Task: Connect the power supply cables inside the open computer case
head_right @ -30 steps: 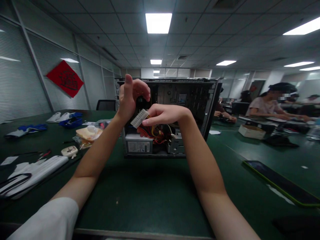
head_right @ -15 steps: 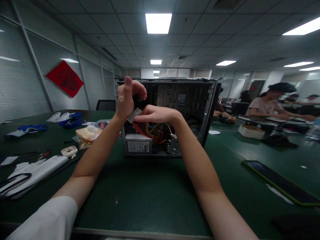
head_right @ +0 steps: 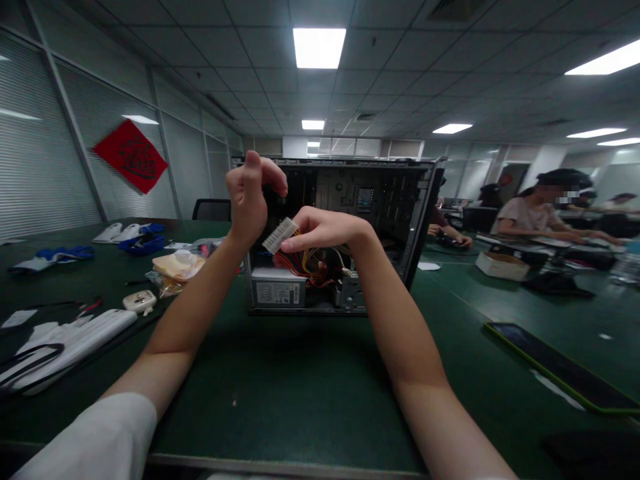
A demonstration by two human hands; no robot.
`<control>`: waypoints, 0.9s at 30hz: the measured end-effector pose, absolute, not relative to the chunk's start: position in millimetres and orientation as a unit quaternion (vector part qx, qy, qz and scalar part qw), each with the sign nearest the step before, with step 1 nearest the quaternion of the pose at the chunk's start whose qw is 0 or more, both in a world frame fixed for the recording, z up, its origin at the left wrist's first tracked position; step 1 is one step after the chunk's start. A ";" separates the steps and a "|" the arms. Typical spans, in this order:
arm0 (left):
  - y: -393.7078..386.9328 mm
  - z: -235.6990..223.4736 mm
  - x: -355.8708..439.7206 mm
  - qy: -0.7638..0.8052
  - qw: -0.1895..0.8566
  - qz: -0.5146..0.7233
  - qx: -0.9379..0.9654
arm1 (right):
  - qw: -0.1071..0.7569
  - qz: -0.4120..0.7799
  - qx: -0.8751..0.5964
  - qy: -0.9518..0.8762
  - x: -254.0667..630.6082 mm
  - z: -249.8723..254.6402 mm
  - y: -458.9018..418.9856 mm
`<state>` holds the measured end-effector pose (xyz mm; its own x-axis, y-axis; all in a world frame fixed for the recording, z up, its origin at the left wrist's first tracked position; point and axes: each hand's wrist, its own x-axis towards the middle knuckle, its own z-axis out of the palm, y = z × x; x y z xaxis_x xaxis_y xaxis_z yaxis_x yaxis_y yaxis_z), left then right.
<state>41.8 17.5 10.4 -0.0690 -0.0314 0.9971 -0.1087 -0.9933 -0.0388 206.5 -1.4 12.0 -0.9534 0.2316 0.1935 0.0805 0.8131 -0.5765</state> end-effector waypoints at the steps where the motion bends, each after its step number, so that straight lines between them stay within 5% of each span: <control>1: 17.6 6.9 43.8 -0.052 0.013 0.748 0.662 | 0.131 0.294 -0.082 -0.943 206.1 12.4 -3.0; 19: 13.3 10.1 41.3 -0.060 0.061 0.772 0.630 | 0.123 0.195 -0.230 -0.945 182.2 4.9 1.1; 27: 5.2 16.5 40.8 -0.004 0.184 0.567 0.803 | 0.233 0.224 -0.138 -0.936 231.2 20.3 -6.5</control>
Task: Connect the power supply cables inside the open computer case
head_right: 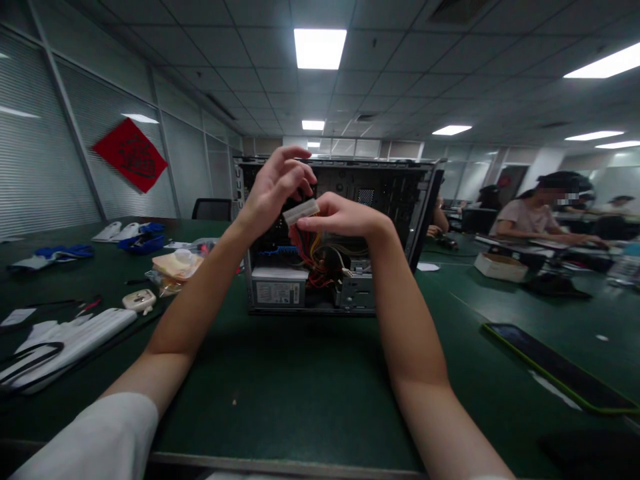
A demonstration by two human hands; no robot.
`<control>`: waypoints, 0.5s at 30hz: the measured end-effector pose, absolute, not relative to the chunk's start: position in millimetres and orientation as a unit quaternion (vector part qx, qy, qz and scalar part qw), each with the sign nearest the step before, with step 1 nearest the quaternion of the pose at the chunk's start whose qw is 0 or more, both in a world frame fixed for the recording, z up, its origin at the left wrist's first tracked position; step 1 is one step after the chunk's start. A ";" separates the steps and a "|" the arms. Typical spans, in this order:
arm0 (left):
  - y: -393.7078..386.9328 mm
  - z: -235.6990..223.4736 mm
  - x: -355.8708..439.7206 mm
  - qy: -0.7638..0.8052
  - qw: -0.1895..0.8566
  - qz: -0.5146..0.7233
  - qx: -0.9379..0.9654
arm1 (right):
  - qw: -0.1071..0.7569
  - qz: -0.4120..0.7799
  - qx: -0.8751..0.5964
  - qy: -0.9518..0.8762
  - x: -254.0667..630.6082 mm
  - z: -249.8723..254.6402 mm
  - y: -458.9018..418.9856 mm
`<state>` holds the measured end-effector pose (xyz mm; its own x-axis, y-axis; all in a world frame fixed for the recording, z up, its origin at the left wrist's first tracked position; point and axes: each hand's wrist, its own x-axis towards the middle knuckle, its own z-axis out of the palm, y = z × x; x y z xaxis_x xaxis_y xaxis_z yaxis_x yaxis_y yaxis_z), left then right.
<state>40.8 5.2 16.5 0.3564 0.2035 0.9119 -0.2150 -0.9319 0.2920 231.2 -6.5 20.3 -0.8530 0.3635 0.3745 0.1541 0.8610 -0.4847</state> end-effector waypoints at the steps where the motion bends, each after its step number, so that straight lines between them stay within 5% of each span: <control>1: 5.6 14.5 41.1 0.004 0.177 0.535 0.826 | 0.258 0.204 -0.151 -0.932 241.6 22.3 -7.2; 7: 15.7 2.4 47.1 0.033 0.148 0.413 0.898 | 0.341 0.123 -0.279 -0.889 287.6 26.5 -7.2; 15: 24.9 -0.9 50.8 0.029 0.117 0.410 0.904 | 0.315 0.130 -0.330 -0.880 284.7 27.3 -12.6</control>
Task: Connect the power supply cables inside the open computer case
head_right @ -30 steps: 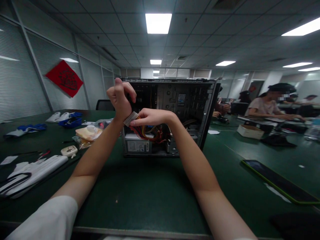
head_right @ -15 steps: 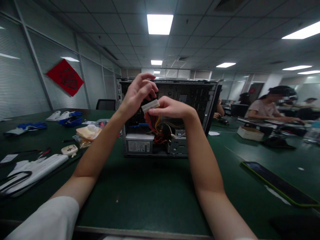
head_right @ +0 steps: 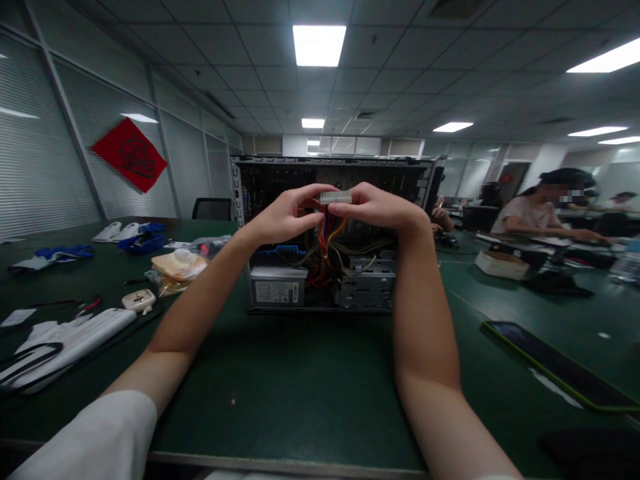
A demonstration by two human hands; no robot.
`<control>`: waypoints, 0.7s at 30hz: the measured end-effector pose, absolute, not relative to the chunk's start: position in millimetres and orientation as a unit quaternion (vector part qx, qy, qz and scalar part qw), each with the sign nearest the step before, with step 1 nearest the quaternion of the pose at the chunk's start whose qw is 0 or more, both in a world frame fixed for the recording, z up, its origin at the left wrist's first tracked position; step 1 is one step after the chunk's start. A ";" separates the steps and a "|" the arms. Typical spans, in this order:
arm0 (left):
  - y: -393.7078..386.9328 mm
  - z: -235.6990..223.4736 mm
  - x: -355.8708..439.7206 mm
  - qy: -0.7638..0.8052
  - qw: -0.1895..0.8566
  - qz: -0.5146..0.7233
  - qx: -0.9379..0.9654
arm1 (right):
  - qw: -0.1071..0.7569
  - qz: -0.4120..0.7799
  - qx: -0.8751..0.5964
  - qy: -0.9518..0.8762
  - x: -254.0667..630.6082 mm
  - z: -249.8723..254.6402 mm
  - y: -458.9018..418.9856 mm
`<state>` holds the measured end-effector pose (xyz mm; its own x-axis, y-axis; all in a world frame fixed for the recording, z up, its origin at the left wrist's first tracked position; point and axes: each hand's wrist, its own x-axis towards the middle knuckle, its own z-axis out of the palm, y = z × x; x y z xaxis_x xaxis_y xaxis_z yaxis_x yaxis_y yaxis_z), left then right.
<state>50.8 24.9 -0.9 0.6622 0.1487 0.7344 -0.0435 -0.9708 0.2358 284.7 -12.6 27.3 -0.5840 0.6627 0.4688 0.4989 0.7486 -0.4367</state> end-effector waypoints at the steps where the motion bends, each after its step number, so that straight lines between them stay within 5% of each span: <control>1: 24.2 -0.7 50.4 0.031 0.112 0.411 0.904 | 0.307 0.129 -0.333 -0.882 284.1 27.9 -13.4; 11: 17.3 -3.0 55.0 0.033 -0.021 0.466 0.884 | 0.293 0.093 -0.334 -0.891 278.7 30.0 -22.5; 21: 17.8 -3.4 56.7 0.028 -0.046 0.476 0.878 | 0.266 0.058 -0.345 -0.898 272.1 36.2 -36.9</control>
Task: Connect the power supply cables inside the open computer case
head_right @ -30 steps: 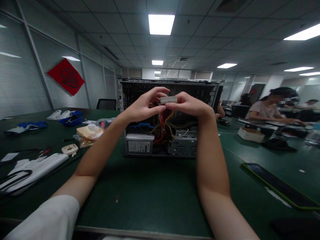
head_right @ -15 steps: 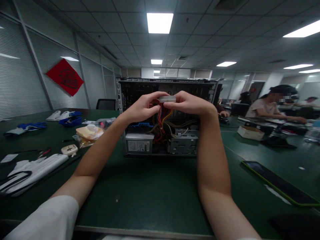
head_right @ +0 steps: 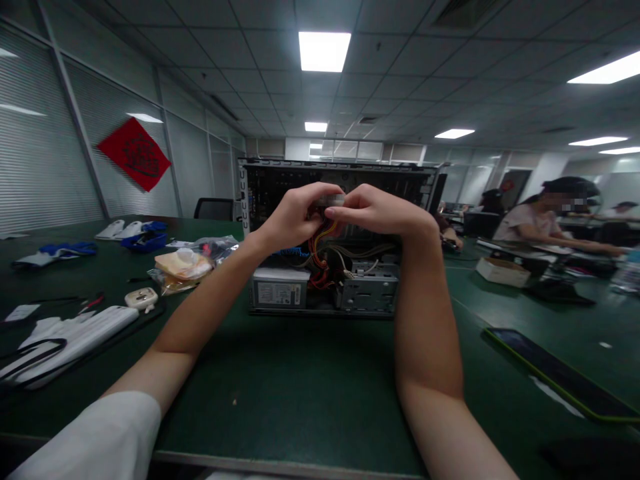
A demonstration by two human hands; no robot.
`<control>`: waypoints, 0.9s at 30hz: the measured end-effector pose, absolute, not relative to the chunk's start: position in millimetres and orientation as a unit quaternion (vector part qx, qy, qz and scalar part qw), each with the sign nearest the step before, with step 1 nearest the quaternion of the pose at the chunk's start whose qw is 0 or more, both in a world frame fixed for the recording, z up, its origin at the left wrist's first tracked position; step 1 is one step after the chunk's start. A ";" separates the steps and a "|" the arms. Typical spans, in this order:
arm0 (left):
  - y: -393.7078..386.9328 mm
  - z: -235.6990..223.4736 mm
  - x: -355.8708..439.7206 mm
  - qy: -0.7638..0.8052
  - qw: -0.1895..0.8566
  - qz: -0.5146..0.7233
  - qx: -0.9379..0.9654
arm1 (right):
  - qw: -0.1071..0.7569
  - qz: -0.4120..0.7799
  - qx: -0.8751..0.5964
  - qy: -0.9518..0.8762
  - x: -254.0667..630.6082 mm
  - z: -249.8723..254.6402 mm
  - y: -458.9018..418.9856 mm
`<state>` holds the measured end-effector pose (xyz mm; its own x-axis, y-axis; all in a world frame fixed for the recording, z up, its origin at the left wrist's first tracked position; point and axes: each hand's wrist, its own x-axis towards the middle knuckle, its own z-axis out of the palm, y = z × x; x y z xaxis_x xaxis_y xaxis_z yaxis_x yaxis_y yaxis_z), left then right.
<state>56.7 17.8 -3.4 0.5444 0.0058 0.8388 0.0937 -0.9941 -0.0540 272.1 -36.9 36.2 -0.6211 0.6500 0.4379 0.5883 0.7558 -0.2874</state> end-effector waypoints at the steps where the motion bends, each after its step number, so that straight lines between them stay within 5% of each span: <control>1: 17.3 -2.1 55.6 -0.027 0.055 -0.470 -0.881 | 0.270 0.057 -0.341 -0.899 272.7 36.4 -37.6; 9: 19.7 8.6 45.5 -0.118 0.141 -0.467 -0.865 | 0.309 0.077 -0.340 -0.885 271.2 36.9 -35.4; 17: 27.8 7.9 41.2 -0.132 -0.253 -0.374 -0.882 | 0.328 0.090 -0.358 -0.870 276.7 32.8 -28.5; 27: 14.6 12.4 35.6 -0.109 -0.282 -0.375 -0.876 | 0.311 0.082 -0.354 -0.878 273.0 34.4 -35.6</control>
